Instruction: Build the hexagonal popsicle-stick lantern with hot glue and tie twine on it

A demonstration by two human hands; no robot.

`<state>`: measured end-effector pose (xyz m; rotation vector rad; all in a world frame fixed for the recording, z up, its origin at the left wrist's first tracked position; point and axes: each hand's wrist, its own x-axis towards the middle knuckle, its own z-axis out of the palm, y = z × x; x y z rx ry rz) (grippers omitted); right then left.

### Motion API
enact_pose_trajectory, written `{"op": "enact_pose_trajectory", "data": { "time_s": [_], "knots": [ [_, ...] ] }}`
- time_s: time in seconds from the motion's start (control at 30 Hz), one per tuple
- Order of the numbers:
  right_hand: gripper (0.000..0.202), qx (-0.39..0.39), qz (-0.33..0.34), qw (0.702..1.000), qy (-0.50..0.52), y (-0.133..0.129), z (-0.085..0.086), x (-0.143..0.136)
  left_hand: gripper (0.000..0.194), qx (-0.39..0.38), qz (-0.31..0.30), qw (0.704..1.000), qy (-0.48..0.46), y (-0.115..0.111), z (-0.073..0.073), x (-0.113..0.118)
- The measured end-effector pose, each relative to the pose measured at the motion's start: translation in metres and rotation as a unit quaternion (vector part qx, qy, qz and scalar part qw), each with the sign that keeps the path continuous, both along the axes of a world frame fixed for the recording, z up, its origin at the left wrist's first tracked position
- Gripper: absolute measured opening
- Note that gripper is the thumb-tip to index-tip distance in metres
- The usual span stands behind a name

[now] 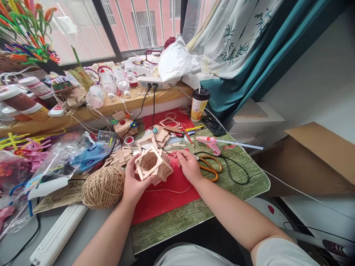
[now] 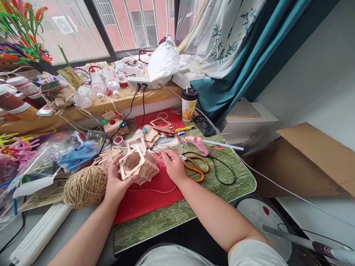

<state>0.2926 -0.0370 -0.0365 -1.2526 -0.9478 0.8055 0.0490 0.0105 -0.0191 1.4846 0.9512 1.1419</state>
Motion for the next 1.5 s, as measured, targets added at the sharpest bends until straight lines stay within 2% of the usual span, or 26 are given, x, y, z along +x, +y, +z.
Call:
{"op": "enact_pose_trajectory", "data": {
  "time_s": [0.13,0.23,0.4,0.5,0.67,0.77,0.9,1.03,1.13,1.33,1.5],
  "knots": [
    [0.039,-0.006,0.009,1.0,0.019,0.001,-0.002,0.002,0.096,-0.042,0.015,0.994,-0.101,0.002,-0.005,0.002],
    [0.039,-0.007,0.018,0.999,0.041,0.002,-0.003,0.0,0.092,-0.086,-0.014,0.986,-0.145,0.001,-0.005,0.003],
    [0.04,-0.014,0.062,0.989,0.136,0.001,0.0,-0.006,0.077,-0.141,-0.023,0.966,-0.215,-0.005,0.0,0.006],
    [0.043,-0.034,0.095,0.979,0.179,0.0,0.0,-0.011,0.078,-0.16,-0.017,0.958,-0.236,-0.007,0.001,0.009],
    [0.045,-0.044,0.118,0.978,0.167,-0.004,-0.004,-0.016,0.08,-0.17,-0.005,0.957,-0.233,-0.005,0.001,0.009],
    [0.045,-0.054,0.101,0.982,0.153,-0.005,-0.004,-0.016,0.087,-0.127,0.012,0.973,-0.194,0.0,0.0,0.006],
    [0.044,-0.037,0.048,0.995,0.08,-0.009,0.003,-0.011,0.094,0.002,0.028,0.998,-0.062,0.002,-0.002,-0.001],
    [0.033,0.019,0.026,0.999,0.015,-0.014,0.012,-0.01,0.092,0.125,0.008,0.988,0.095,-0.001,-0.001,-0.004],
    [0.026,0.038,0.032,0.999,-0.006,-0.015,0.015,-0.014,0.089,0.158,-0.01,0.974,0.162,-0.003,0.001,-0.002],
    [0.025,0.018,0.023,0.999,-0.035,-0.014,0.015,-0.014,0.085,0.205,-0.016,0.956,0.208,-0.003,0.01,-0.003],
    [0.028,0.065,0.029,0.992,-0.103,-0.019,0.022,-0.01,0.077,0.248,-0.014,0.951,0.184,-0.005,0.019,-0.009]
  ]
}}
